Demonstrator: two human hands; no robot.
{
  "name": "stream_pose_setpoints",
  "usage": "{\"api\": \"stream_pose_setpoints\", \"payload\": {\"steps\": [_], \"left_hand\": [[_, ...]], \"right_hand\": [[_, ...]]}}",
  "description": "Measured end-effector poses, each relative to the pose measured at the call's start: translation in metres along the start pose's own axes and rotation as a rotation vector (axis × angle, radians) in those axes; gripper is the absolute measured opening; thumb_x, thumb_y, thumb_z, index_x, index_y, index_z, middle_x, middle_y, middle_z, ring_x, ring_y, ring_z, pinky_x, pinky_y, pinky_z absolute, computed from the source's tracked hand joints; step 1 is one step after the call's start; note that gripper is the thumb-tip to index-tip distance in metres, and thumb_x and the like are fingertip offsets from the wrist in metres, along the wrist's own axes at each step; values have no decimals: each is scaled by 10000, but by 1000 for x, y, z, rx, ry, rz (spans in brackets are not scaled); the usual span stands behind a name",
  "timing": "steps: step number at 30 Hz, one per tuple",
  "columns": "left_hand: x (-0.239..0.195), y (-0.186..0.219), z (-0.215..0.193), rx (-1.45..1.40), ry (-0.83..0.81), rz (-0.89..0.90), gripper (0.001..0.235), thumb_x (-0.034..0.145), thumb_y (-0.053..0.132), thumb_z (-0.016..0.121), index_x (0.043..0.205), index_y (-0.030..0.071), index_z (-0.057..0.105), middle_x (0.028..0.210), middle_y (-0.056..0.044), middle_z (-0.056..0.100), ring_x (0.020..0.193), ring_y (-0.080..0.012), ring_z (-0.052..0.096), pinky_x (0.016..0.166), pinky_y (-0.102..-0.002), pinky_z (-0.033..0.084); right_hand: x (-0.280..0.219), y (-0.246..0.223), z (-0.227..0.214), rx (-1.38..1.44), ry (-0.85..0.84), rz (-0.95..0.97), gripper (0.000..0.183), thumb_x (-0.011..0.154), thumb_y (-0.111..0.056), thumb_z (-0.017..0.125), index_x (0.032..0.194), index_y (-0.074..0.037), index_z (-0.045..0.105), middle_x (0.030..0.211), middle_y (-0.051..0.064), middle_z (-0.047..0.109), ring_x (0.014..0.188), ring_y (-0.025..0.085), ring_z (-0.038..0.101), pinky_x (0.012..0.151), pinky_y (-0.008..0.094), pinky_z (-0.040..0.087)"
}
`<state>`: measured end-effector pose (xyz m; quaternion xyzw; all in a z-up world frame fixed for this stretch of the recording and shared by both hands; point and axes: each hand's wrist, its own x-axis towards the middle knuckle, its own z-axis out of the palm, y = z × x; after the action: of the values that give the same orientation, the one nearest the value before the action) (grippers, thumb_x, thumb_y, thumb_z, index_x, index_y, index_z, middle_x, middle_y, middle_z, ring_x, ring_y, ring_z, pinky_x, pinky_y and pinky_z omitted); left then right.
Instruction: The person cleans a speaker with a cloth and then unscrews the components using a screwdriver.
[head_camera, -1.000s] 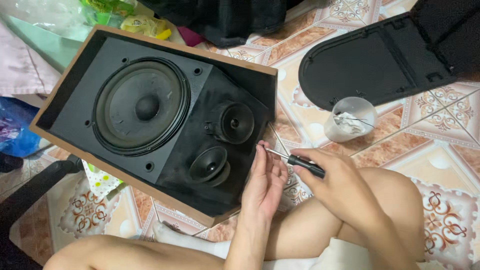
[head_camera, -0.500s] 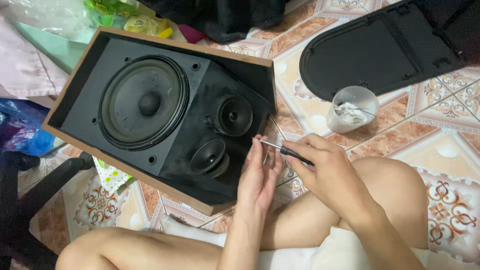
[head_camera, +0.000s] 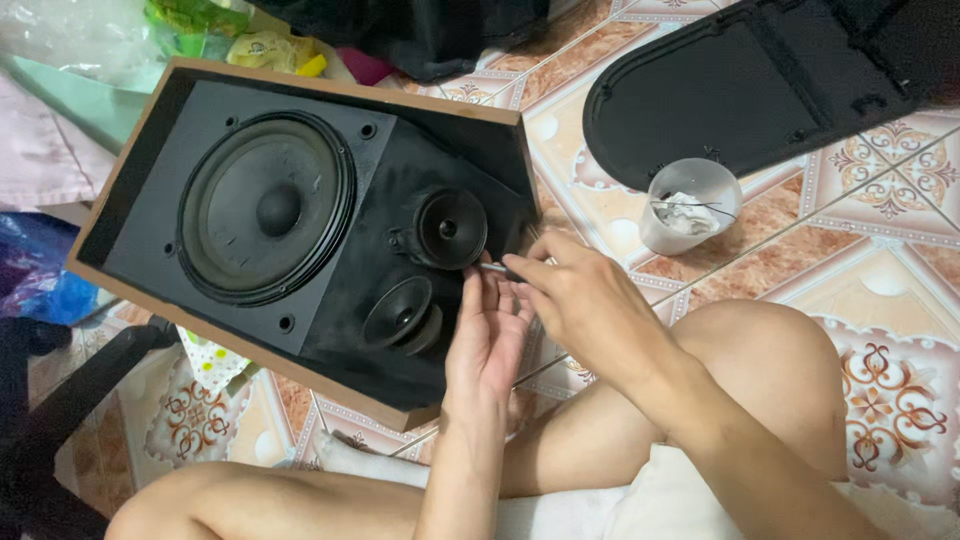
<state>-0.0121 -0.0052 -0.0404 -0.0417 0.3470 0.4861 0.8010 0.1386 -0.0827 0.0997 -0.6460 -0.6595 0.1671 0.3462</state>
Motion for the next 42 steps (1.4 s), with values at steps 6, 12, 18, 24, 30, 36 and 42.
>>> {"api": "stream_pose_setpoints", "payload": {"steps": [6,12,18,24,30,36,42], "left_hand": [[22,-1,-14,-98,49,-12,139,1047,162,874,1177,127,838,1154,-41,885,1105,-204,813,992,-482,641],[12,-3,-6,-103,45,-15,116,1045,159,873,1148,130,826,1038,-34,875,998,-182,811,955,-465,645],[17,-3,-12,-130,68,-57,103,1072,204,878,1157,165,836,1056,51,875,977,-128,786,860,-379,585],[20,-3,-10,-273,93,-63,138,1034,116,907,1140,94,821,1107,-23,892,1030,-186,807,928,-431,623],[4,-2,7,-338,108,-70,129,1071,164,827,1194,141,793,1093,-2,803,1038,-88,729,951,-329,593],[-25,8,22,-101,-26,-65,310,1071,224,784,1376,173,788,1478,-21,843,1290,-161,760,986,-349,604],[-9,-6,25,-120,67,60,227,1082,87,792,1300,147,772,1305,-105,877,1093,-135,772,922,-264,583]], "right_hand": [[12,3,-4,-112,-39,-129,260,1044,-125,744,1271,-93,868,1125,139,776,991,390,820,910,487,641],[22,-5,-11,-72,-109,-121,239,1024,-98,714,1219,-52,847,1056,172,773,962,413,810,880,511,632],[22,-18,-8,-18,-105,-74,329,1012,-116,741,1321,-39,821,1108,216,823,1102,443,829,958,502,656],[23,-12,4,-21,-100,-9,293,1028,-177,753,1293,-132,869,1062,151,856,1086,384,851,954,489,670],[34,-9,7,-113,-116,69,362,1003,-279,775,1340,-176,859,1278,15,768,1120,295,826,941,509,617],[59,-15,6,91,-216,457,293,987,-351,781,1214,-269,947,1200,-70,972,861,124,771,875,285,557],[66,-37,-12,281,-305,714,312,1122,-323,680,1346,-139,796,667,227,824,568,253,705,746,374,595]]}}
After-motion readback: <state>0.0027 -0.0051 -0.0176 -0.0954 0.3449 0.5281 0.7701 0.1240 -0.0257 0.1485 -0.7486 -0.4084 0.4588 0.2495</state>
